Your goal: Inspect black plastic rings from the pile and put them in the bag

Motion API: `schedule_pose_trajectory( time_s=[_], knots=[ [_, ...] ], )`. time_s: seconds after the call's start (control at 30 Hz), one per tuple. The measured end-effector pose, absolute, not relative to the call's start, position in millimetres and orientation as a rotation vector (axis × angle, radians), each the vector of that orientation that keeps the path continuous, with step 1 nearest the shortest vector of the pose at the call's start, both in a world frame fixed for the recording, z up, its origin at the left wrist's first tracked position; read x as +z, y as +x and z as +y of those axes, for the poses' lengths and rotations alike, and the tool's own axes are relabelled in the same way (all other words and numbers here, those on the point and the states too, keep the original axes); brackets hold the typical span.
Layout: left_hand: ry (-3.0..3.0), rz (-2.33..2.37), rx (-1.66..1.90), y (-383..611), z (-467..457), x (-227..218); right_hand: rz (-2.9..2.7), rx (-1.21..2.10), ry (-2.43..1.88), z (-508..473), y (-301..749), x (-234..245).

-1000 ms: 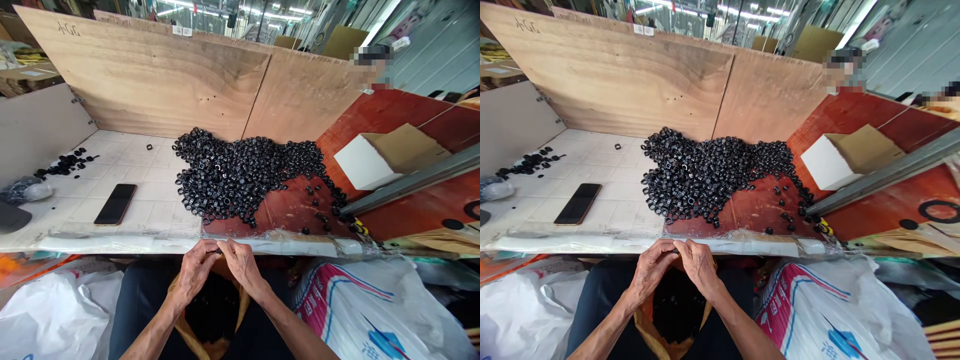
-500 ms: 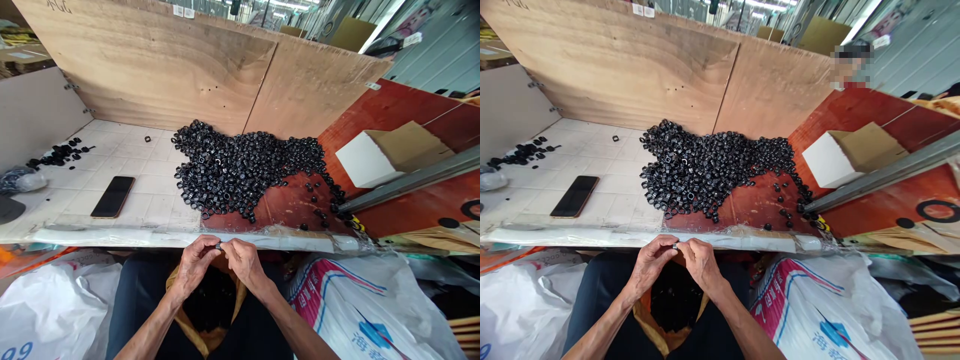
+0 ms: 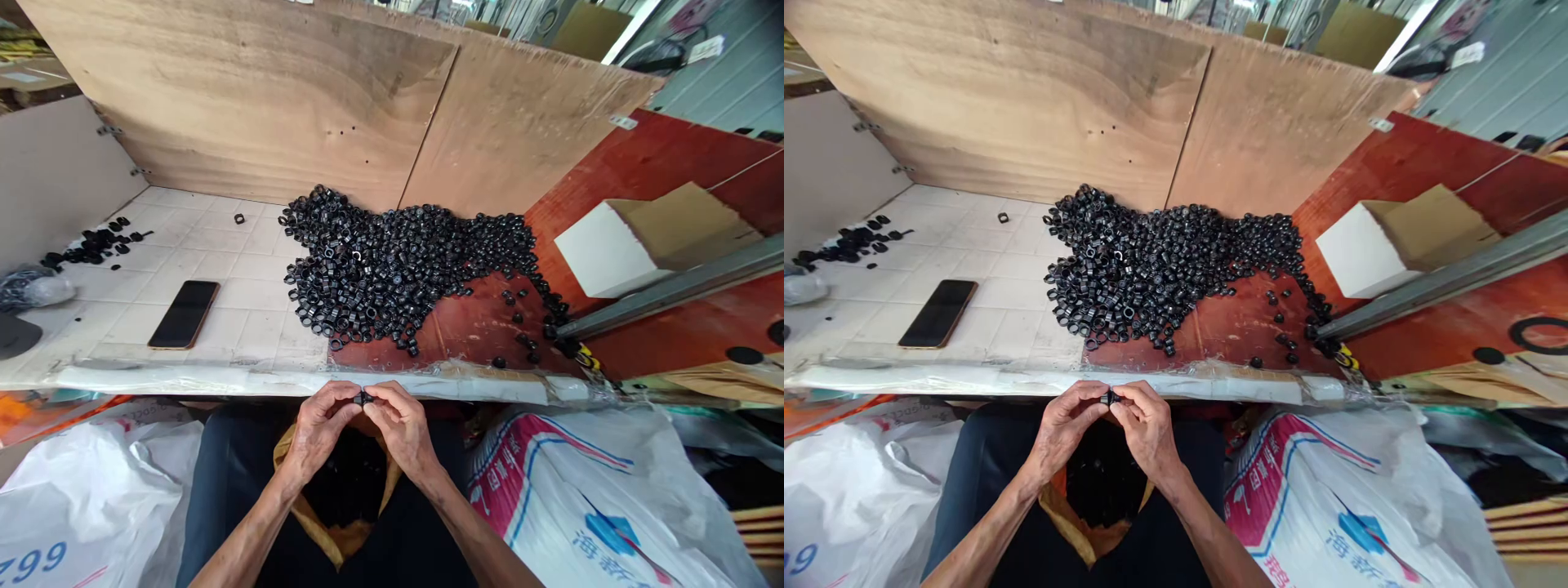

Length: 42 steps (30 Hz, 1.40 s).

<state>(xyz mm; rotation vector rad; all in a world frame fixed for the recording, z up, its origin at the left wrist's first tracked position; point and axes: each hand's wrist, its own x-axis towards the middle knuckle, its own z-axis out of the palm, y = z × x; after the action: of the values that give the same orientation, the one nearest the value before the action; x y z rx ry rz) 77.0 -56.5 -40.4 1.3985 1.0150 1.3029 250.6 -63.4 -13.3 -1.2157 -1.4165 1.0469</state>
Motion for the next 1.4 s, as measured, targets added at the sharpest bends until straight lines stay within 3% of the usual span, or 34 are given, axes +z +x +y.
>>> schedule_pose_trajectory(
  time_s=[1.4],
  knots=[
    [1.117,0.936,1.293,72,-65,-28,-1.627,0.935,-1.143,-65,248,-5]
  ],
)
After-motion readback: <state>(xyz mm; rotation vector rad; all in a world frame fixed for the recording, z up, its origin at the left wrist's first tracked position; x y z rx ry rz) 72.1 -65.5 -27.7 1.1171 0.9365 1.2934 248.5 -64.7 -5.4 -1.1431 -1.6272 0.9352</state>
